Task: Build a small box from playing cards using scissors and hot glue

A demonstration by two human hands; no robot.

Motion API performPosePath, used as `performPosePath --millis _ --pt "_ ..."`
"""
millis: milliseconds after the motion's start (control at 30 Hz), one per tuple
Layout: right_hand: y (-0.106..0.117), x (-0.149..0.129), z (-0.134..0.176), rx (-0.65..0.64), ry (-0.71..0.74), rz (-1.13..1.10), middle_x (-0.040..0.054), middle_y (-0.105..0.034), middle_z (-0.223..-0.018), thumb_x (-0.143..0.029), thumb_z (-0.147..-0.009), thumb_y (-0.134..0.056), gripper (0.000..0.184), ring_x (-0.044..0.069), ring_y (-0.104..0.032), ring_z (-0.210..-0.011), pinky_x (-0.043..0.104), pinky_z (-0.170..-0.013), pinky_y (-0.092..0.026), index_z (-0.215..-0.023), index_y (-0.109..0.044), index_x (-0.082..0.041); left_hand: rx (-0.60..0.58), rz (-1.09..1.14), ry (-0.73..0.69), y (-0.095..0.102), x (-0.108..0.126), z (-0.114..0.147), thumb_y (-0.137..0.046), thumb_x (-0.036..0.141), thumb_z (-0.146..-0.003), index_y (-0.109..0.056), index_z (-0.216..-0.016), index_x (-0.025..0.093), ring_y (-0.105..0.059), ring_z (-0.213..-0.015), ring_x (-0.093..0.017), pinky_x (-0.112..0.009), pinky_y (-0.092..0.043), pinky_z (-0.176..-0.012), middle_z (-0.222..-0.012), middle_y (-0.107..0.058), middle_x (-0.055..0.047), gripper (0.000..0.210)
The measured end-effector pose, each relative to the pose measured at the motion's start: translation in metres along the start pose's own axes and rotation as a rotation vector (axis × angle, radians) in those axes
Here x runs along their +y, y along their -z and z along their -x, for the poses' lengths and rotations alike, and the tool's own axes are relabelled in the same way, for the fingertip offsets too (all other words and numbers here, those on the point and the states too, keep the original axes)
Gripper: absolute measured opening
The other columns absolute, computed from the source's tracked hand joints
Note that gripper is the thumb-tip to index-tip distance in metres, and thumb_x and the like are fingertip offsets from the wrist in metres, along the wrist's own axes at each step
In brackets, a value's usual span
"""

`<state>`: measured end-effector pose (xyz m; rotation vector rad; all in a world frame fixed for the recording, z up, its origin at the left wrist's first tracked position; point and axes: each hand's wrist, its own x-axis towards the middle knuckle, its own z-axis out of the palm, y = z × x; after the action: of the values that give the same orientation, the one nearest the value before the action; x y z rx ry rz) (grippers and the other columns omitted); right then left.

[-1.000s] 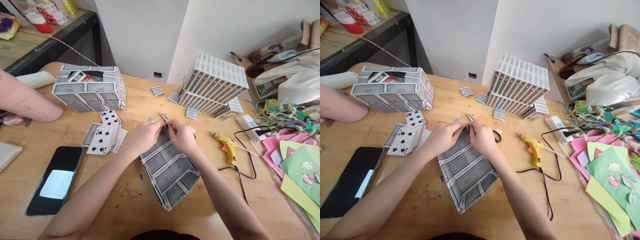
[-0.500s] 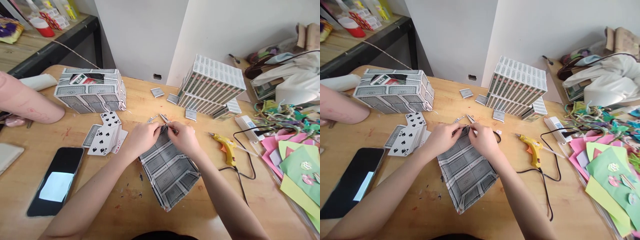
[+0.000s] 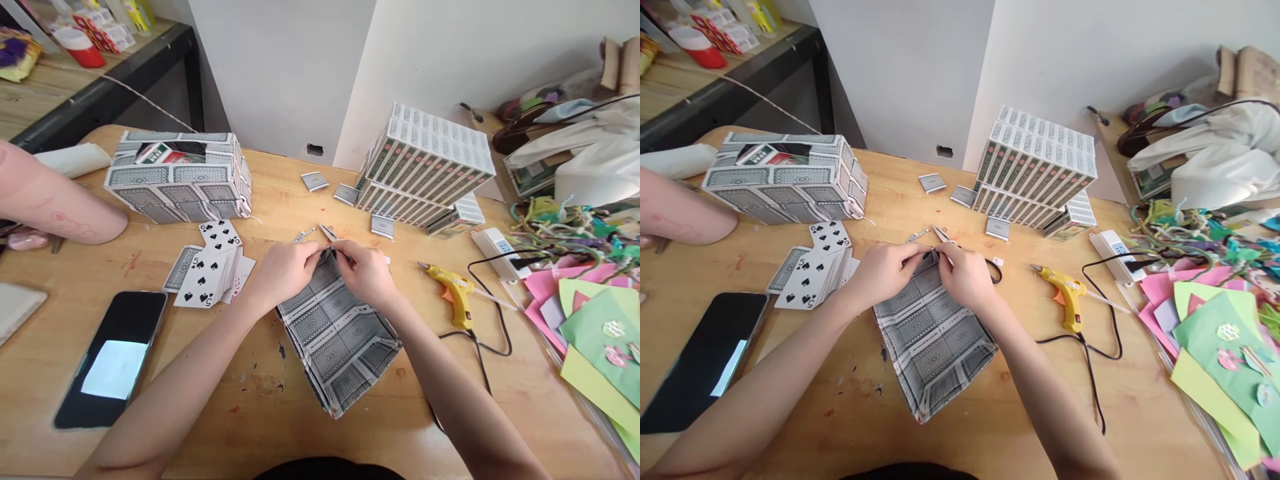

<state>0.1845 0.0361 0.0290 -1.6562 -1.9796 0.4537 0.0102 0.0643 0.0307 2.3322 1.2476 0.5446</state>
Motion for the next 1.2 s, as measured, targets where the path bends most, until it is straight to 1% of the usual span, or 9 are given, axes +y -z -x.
performPosePath --millis 167,300,433,567,867,1000,1100,1200 --pt "-0.0010 0.0020 0.0006 0.019 0.044 0.027 0.0032 -0.070 -0.069 -0.018 -0.084 -0.045 0.027 0.014 -0.059 -0.053 0.023 -0.058 -0.043 -0.096 -0.069 -0.018 -0.006 -0.040 0.026 0.0011 -0.0001 -0.0018 -0.045 0.022 -0.092 -0.068 -0.106 0.024 -0.068 -0.071 -0.020 -0.029 -0.046 -0.063 -0.083 -0.075 -0.003 0.027" --pt "-0.0015 -0.0003 0.0015 0.009 -0.001 0.043 0.0033 -0.071 -0.071 -0.020 -0.084 -0.045 0.026 0.015 -0.060 -0.054 0.024 -0.059 -0.043 -0.096 -0.068 -0.018 0.001 -0.053 0.013 0.0006 -0.0005 -0.0018 -0.043 0.022 -0.093 -0.066 -0.110 0.024 -0.068 -0.069 -0.020 -0.029 -0.045 -0.062 -0.081 -0.074 -0.002 0.029" --pt "-0.0012 -0.0023 0.0014 0.002 -0.034 0.046 0.0023 -0.067 -0.065 -0.019 -0.084 -0.045 0.025 0.015 -0.058 -0.052 0.024 -0.056 -0.042 -0.095 -0.067 -0.018 -0.012 -0.046 -0.004 0.0005 0.0003 -0.0008 -0.043 0.022 -0.093 -0.067 -0.106 0.023 -0.068 -0.069 -0.019 -0.029 -0.046 -0.064 -0.082 -0.074 -0.004 0.028" --pt "-0.0009 -0.0017 0.0009 -0.003 -0.032 0.027 0.0024 -0.067 -0.065 -0.019 -0.084 -0.044 0.025 0.014 -0.057 -0.052 0.023 -0.055 -0.041 -0.095 -0.067 -0.018 -0.016 -0.026 -0.006 0.0014 0.0015 -0.0005 -0.043 0.022 -0.093 -0.068 -0.104 0.023 -0.068 -0.070 -0.019 -0.029 -0.047 -0.065 -0.084 -0.074 -0.004 0.027" --pt "0.0005 -0.0015 -0.0010 -0.013 0.011 0.044 0.0021 -0.065 -0.063 -0.019 -0.083 -0.043 0.026 0.014 -0.056 -0.051 0.023 -0.055 -0.040 -0.095 -0.067 -0.018 -0.022 -0.034 -0.001 0.0001 0.0001 -0.0010 -0.043 0.022 -0.092 -0.067 -0.104 0.023 -0.069 -0.074 -0.021 -0.030 -0.047 -0.066 -0.087 -0.074 -0.005 0.027" --pt "0.0012 -0.0025 -0.0009 -0.022 0.030 0.062 0.0033 -0.066 -0.063 -0.018 -0.083 -0.043 0.026 0.016 -0.059 -0.053 0.024 -0.056 -0.040 -0.093 -0.068 -0.017 -0.005 -0.047 0.030 -0.0019 -0.0016 -0.0015 -0.044 0.024 -0.093 -0.065 -0.101 0.021 -0.070 -0.076 -0.022 -0.031 -0.046 -0.064 -0.087 -0.074 -0.005 0.023" --pt "0.0001 -0.0023 -0.0003 -0.009 0.008 0.025 0.0034 -0.069 -0.067 -0.019 -0.083 -0.045 0.025 0.016 -0.061 -0.055 0.024 -0.057 -0.042 -0.093 -0.068 -0.018 0.007 -0.022 0.053 -0.0029 -0.0027 -0.0015 -0.044 0.025 -0.093 -0.061 -0.100 0.020 -0.070 -0.077 -0.022 -0.030 -0.045 -0.062 -0.086 -0.074 -0.003 0.019" --pt "-0.0021 -0.0022 -0.0003 0.025 -0.054 -0.068 0.0033 -0.073 -0.075 -0.020 -0.083 -0.048 0.022 0.016 -0.065 -0.060 0.025 -0.060 -0.046 -0.091 -0.068 -0.019 0.007 -0.007 0.060 -0.0029 -0.0028 -0.0011 -0.045 0.025 -0.093 -0.058 -0.100 0.021 -0.070 -0.078 -0.022 -0.030 -0.045 -0.061 -0.086 -0.074 -0.001 0.016"
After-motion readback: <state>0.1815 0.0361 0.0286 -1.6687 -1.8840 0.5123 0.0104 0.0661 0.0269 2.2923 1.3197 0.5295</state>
